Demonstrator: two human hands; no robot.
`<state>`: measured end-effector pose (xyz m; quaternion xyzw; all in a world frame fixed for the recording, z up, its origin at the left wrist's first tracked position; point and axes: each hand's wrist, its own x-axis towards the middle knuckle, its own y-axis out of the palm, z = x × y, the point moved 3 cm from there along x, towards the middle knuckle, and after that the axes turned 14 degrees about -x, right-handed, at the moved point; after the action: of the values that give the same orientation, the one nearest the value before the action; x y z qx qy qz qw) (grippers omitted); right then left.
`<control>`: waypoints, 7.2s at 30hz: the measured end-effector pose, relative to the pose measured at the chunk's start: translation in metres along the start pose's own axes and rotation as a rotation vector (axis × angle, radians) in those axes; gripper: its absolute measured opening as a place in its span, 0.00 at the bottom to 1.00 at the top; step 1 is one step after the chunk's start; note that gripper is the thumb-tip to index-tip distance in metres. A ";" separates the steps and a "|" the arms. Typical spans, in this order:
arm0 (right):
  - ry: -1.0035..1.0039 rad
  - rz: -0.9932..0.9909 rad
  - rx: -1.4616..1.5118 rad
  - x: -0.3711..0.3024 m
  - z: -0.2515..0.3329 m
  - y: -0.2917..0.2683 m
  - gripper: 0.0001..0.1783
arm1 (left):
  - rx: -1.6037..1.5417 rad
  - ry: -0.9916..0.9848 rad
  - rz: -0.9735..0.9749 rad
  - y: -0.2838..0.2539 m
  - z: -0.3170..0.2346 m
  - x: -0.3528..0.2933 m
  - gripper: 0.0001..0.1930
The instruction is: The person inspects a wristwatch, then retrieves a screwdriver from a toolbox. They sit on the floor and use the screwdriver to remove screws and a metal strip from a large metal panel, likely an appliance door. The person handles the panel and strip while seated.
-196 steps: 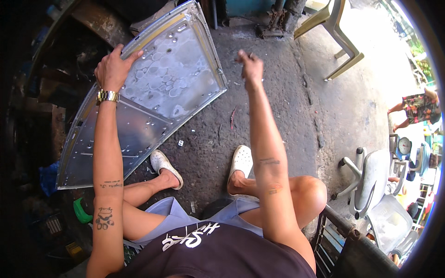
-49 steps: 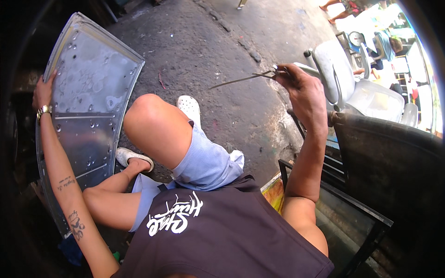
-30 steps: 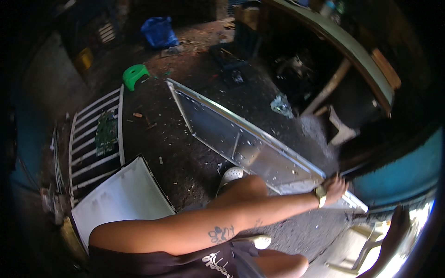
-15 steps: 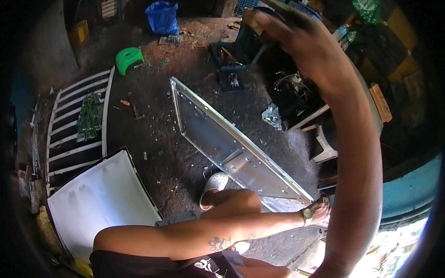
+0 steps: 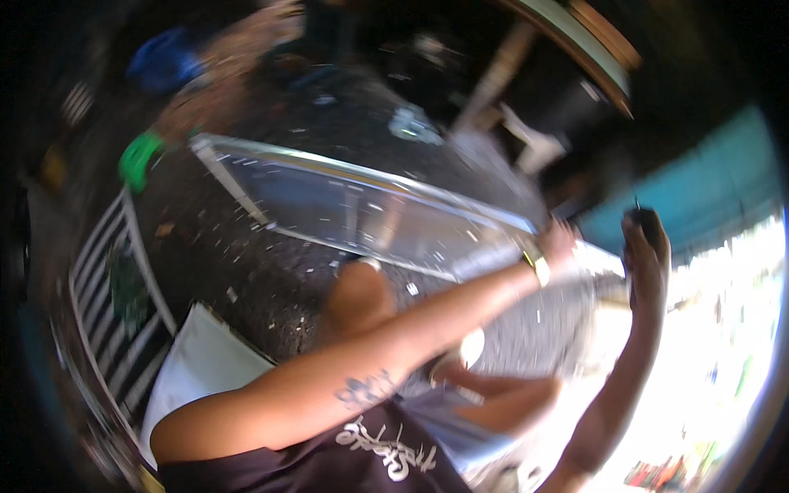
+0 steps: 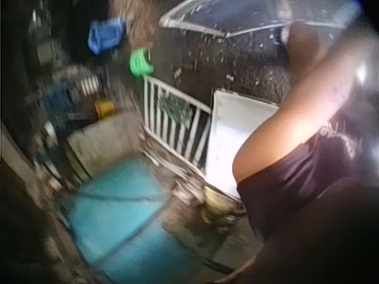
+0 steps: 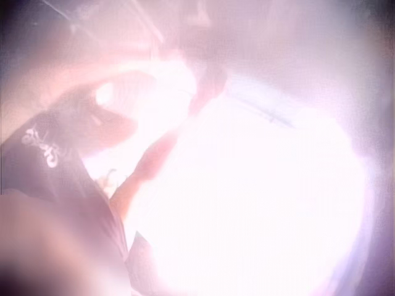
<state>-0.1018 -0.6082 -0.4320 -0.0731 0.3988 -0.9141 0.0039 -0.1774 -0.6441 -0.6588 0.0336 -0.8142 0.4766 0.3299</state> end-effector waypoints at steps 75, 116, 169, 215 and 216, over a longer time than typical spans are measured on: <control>0.062 -0.475 0.180 0.048 -0.345 0.110 0.13 | 0.193 -0.052 0.010 -0.049 0.043 0.010 0.23; 0.469 -0.081 0.491 0.005 -0.334 0.215 0.21 | 0.218 -0.121 0.151 -0.036 0.088 0.019 0.42; 0.484 0.195 1.268 -0.101 -0.417 0.122 0.15 | 0.148 -0.102 0.118 -0.030 0.109 0.025 0.26; 0.393 0.241 -0.390 -0.201 -0.470 0.250 0.13 | 0.081 -0.112 0.199 -0.013 0.127 0.044 0.26; 0.403 0.267 -0.462 -0.228 -0.467 0.254 0.14 | 0.090 -0.107 0.201 -0.011 0.127 0.044 0.26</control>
<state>0.0471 -0.4261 -0.9603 0.1631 0.5942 -0.7871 0.0279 -0.2722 -0.7402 -0.6671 -0.0079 -0.8077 0.5407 0.2348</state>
